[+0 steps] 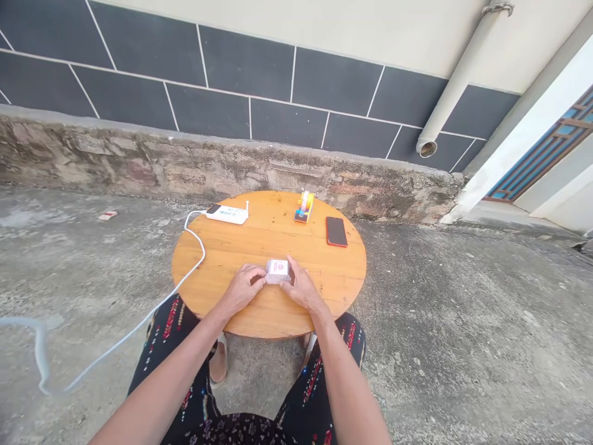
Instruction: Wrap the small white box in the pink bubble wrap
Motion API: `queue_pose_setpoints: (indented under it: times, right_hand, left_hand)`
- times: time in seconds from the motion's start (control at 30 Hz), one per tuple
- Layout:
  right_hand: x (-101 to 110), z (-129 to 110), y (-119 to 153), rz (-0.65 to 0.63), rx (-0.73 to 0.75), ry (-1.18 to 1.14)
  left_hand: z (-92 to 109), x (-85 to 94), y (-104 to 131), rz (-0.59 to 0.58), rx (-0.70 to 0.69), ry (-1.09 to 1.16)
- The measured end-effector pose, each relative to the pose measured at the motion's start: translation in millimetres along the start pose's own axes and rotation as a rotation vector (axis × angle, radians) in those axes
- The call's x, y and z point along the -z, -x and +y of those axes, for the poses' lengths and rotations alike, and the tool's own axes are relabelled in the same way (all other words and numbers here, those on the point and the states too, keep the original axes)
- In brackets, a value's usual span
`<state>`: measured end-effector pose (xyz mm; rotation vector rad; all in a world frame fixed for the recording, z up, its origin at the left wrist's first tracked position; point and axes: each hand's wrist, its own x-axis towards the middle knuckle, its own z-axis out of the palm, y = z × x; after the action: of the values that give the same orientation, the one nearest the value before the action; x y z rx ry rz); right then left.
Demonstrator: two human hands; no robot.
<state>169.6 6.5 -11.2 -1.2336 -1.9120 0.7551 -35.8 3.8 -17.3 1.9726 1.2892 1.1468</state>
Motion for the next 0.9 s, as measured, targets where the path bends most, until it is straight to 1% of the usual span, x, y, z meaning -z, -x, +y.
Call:
queue_pose_setpoints:
  times: [0.1,0.2,0.37,0.47,0.67,0.9]
  right_hand:
    - [-2,0,1,0.008,0.005,-0.003]
    - [-4,2,1,0.021,0.005,-0.008]
    - [-4,7,1,0.031,0.016,-0.013]
    - [-5,11,-1,0.033,0.029,-0.023]
    - [-7,18,-4,0.037,0.042,-0.051]
    - [-7,17,-3,0.049,0.044,-0.059]
  left_hand:
    - [2,0.2,6,0.021,0.035,0.087]
    - [6,-5.3,8,0.034,0.075,0.218]
    - [11,-21.9,-2,-0.02,0.118,0.458]
    - [9,-27.0,-6,-0.031,0.134,0.548]
    - [4,-29.0,-6,-0.04,0.147,0.599]
    - [7,-31.1,-8,-0.018,0.144,0.556]
